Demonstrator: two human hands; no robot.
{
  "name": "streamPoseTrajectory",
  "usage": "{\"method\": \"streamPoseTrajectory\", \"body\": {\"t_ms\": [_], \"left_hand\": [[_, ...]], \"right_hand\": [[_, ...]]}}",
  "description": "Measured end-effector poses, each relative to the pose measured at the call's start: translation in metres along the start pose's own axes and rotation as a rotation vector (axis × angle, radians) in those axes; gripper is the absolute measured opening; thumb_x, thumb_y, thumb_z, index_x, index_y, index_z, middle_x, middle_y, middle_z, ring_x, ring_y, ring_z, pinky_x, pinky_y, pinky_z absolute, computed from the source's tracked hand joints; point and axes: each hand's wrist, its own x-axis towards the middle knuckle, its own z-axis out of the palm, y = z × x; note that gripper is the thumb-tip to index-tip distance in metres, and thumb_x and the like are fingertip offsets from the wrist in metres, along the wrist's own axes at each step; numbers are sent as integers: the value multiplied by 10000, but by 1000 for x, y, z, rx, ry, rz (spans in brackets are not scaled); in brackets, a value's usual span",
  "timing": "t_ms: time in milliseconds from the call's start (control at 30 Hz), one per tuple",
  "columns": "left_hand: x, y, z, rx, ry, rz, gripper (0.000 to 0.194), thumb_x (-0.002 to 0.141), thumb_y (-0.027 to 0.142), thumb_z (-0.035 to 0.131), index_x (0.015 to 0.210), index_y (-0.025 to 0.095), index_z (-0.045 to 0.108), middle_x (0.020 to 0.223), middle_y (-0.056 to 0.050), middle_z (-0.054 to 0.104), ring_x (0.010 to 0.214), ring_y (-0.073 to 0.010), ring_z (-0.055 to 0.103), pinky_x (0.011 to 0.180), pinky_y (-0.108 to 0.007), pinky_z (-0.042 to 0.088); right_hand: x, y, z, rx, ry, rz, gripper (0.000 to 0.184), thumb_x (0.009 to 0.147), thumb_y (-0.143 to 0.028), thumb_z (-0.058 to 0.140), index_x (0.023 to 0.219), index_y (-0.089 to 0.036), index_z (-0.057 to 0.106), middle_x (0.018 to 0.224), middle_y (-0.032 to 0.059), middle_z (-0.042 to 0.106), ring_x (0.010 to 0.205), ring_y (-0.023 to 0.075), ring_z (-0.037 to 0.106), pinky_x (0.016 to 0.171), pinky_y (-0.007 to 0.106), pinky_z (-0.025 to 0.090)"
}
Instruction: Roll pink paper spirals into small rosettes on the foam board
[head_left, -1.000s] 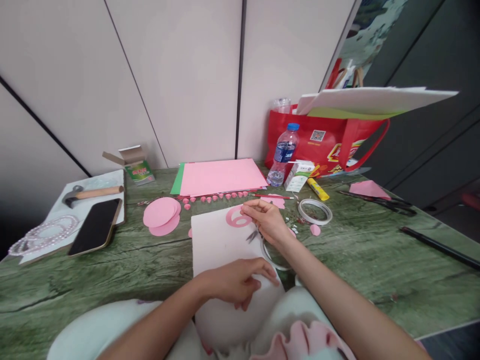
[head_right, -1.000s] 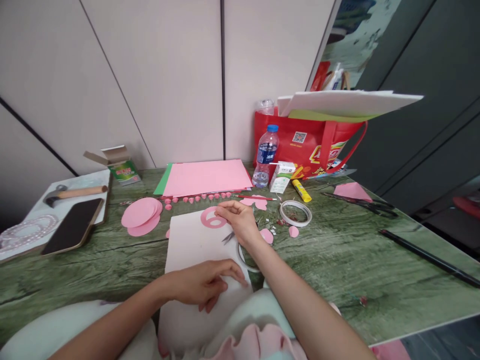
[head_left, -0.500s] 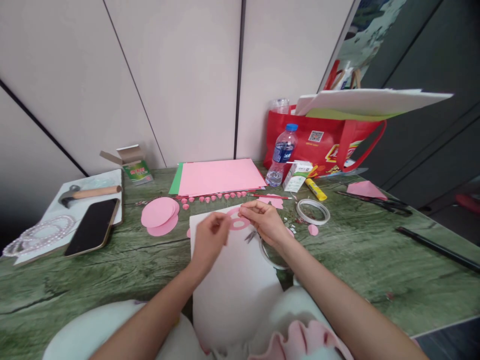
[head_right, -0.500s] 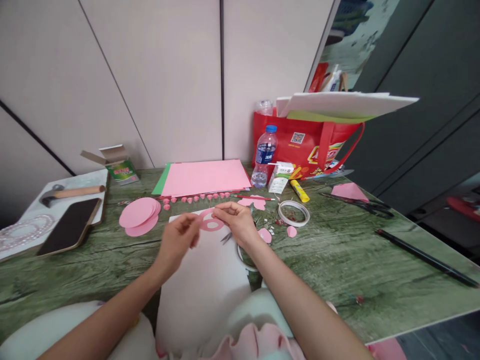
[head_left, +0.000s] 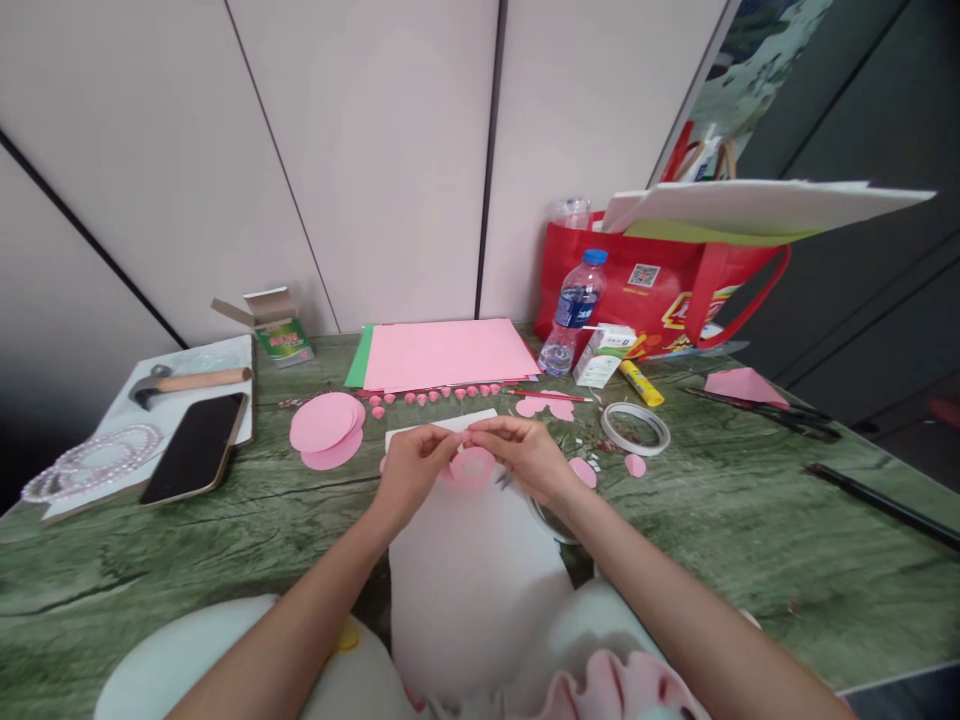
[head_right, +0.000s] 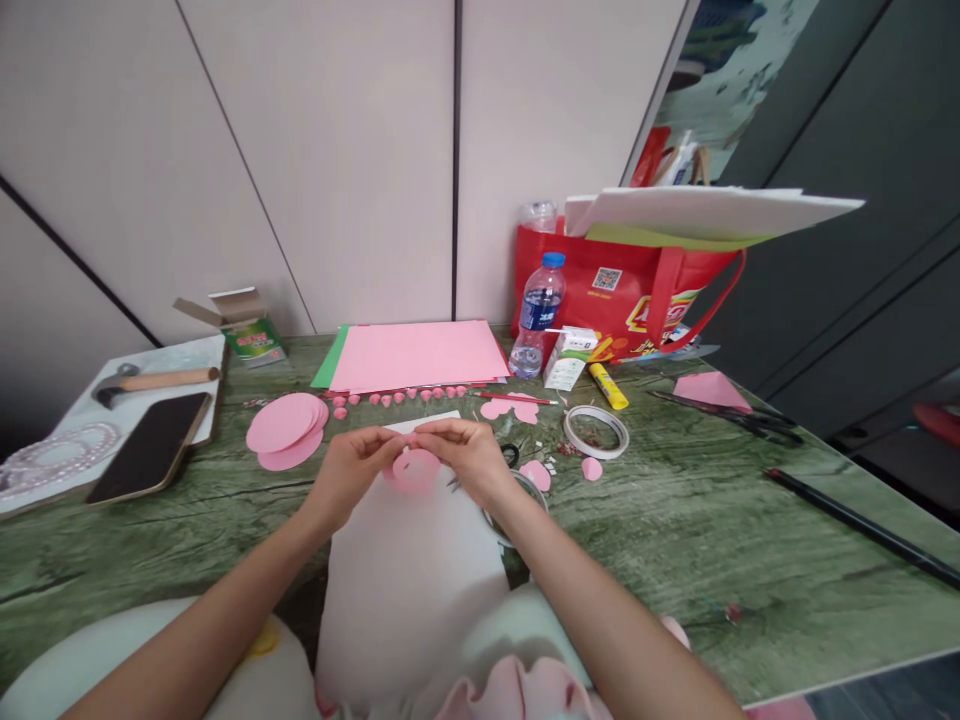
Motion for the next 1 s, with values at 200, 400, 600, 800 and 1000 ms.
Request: {"method": "streamPoseTrajectory", "body": {"t_ms": [200, 400, 600, 800, 1000], "left_hand": [[0, -2, -1, -65, -17, -24, 255, 678, 388, 622, 746, 145, 660, 717, -40, 663, 615, -135, 558, 556, -221, 405], [-2, 1, 0, -90, -68, -31, 303, 676, 420, 622, 773, 136, 662, 690, -38, 645, 590, -129, 539, 536, -218, 395], [-4, 5, 1, -140, -118, -35, 309, 661, 409, 643, 799, 135, 673, 668, -30, 649, 583, -123, 540, 538, -218, 396], [-4, 7, 1, -190, -122, -72, 295, 635, 373, 673, 800, 128, 661, 663, -32, 658, 586, -120, 556, 545, -216, 399], [-4, 4, 0, -221, -71, -78, 300, 617, 369, 689, 789, 136, 611, 648, -23, 650, 565, -111, 556, 529, -211, 394]], "right_hand": [[0, -1, -5, -11, -1, 12, 250, 538, -293, 756, 762, -197, 698, 768, 21, 704, 673, 126, 624, 662, 256, 491], [2, 2, -9, -43, 39, -38, 246, 539, -299, 758, 754, -196, 695, 737, 22, 703, 643, 126, 622, 629, 253, 488], [3, 1, -8, -38, 64, -63, 220, 533, -290, 763, 718, -194, 693, 667, 10, 685, 588, 120, 602, 586, 255, 490], [4, 2, -8, -65, 54, -89, 203, 553, -283, 752, 735, -207, 702, 712, 7, 694, 645, 130, 612, 654, 277, 491], [3, 2, -8, -118, 4, -130, 204, 611, -294, 713, 793, -203, 700, 805, 27, 704, 747, 155, 626, 729, 305, 485]]}}
